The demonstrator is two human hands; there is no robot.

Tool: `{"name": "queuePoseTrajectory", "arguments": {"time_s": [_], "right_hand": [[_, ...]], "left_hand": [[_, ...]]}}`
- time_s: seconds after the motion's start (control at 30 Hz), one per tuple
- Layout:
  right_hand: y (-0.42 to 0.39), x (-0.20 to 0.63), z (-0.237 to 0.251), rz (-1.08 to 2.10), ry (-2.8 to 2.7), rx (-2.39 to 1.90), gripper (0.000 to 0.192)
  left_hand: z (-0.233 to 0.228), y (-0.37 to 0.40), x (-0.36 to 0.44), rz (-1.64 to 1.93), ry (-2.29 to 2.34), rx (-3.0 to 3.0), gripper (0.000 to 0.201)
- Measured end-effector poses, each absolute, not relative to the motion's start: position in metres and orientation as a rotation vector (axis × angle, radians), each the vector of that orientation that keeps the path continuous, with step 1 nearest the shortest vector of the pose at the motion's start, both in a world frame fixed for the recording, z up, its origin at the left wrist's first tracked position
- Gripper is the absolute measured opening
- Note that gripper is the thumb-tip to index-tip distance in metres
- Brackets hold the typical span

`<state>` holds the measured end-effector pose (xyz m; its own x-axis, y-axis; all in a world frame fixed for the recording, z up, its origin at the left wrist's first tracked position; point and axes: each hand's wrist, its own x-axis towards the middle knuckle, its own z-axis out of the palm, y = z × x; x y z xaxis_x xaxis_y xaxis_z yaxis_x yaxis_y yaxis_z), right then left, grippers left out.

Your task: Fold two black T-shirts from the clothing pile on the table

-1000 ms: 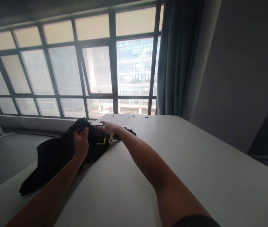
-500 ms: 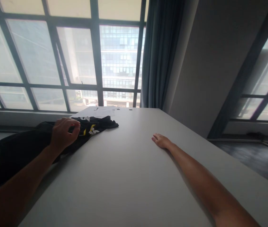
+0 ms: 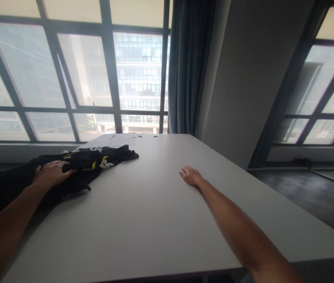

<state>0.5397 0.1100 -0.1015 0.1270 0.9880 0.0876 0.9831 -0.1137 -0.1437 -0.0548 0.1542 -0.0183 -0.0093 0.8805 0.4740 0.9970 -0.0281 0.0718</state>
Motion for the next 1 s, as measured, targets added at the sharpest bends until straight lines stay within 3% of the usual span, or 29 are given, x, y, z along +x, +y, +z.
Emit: {"name": "queuePoseTrajectory", "arguments": {"time_s": [0.2,0.53,0.8,0.9,1.0], "right_hand": [[0.107,0.538,-0.100,-0.011,-1.970,-2.189,0.057],[0.106,0.535,-0.100,-0.037,-1.969,-2.142,0.055],[0.094,0.518,-0.088,-0.102,-1.942,-2.050,0.050],[0.089,0.503,-0.080,-0.137,-1.953,-1.932,0.054],[0.090,0.485,-0.065,-0.136,-2.077,-1.763,0.053]], "left_hand": [[-0.011,0.145,-0.042,-0.520,-2.031,-1.967,0.032],[-0.013,0.137,-0.003,-1.008,-1.840,-1.868,0.041],[-0.001,0.115,0.097,-1.638,-1.561,-2.316,0.030],[-0.008,0.089,0.163,-1.550,-1.352,-2.840,0.029],[-0.026,0.060,0.220,-1.098,-1.041,-3.430,0.028]]}}
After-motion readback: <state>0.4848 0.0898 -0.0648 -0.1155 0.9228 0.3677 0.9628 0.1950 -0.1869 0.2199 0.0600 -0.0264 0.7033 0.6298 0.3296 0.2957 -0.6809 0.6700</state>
